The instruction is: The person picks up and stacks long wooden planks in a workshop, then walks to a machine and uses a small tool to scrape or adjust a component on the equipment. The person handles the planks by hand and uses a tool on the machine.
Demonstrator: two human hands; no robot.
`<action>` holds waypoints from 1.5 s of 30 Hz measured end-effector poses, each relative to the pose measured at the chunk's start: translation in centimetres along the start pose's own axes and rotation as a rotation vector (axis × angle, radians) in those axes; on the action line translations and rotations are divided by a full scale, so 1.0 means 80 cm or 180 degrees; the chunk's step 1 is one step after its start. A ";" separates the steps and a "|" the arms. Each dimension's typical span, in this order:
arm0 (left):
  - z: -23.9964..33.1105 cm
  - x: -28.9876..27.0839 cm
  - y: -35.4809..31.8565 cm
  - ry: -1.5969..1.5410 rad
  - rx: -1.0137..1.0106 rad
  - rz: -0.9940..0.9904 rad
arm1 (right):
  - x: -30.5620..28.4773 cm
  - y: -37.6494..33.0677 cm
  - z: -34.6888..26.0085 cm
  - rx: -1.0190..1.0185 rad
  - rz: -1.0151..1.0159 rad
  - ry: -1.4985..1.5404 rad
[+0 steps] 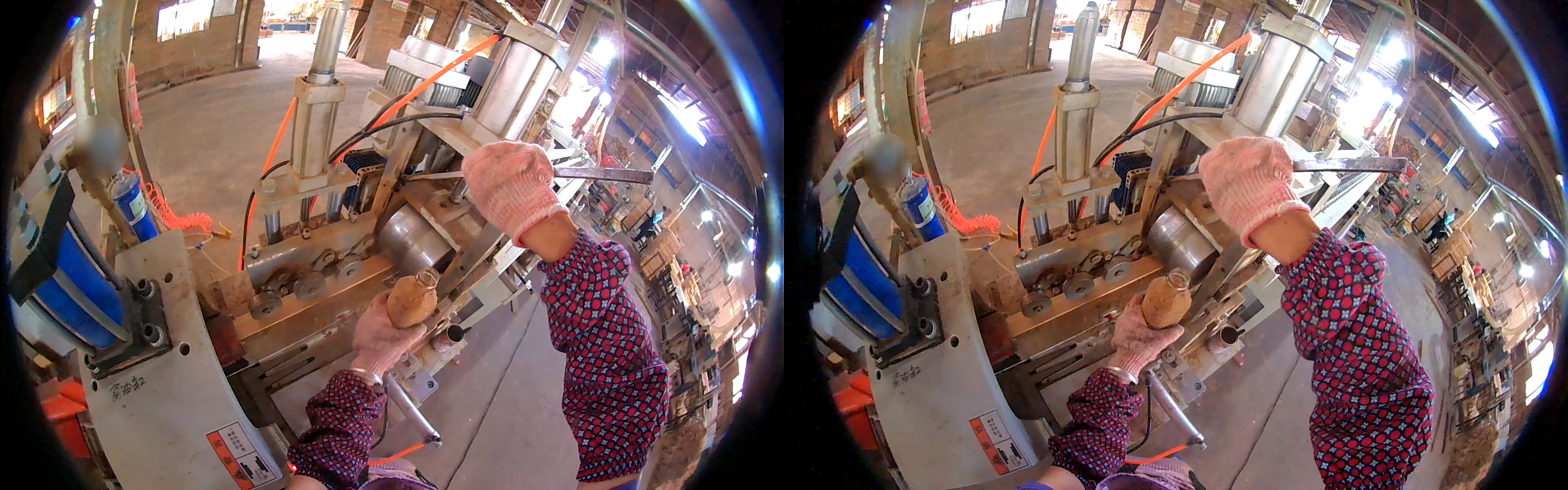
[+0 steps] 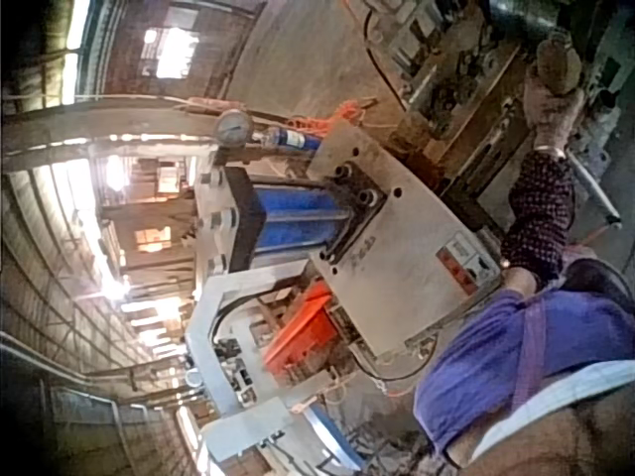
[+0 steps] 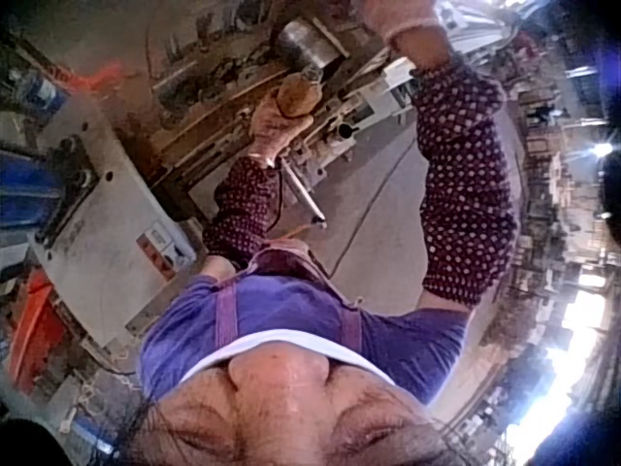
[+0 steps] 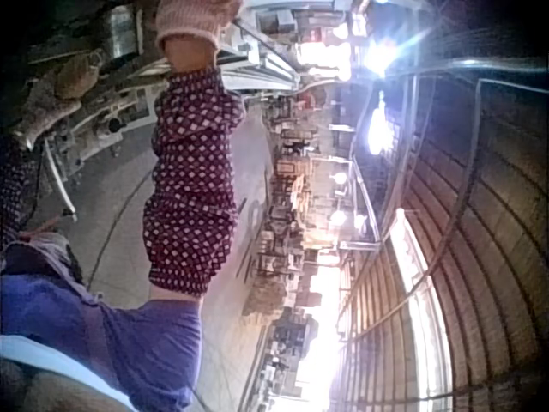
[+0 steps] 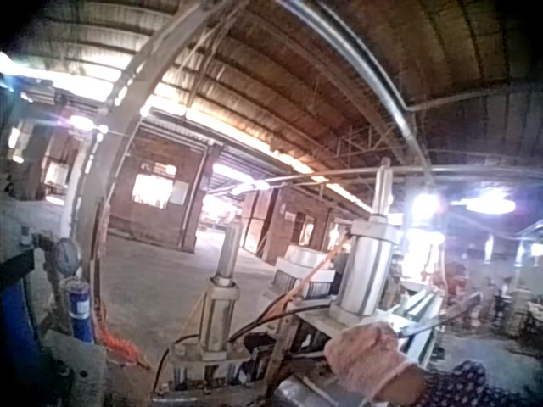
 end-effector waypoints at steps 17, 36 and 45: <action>-0.025 0.000 0.018 0.0106 -0.0248 0.0190 | 0.044 0.007 -0.013 -0.0257 0.0544 0.0139; -0.042 0.023 0.020 -0.0871 -0.0129 -0.0051 | 0.084 -0.003 0.009 -0.0383 0.0403 -0.0213; 0.001 0.000 0.005 -0.0421 -0.0301 -0.0157 | 0.085 -0.012 0.011 -0.0480 0.0483 -0.0327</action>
Point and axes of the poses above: each hand's wrist, its own y-axis towards the middle knuckle, its own x-axis out of the palm, z = x × y, the point moved 1 cm from there along y, towards the middle knuckle, and after that the axes turned 1 degree about y, right-handed, at the moved point
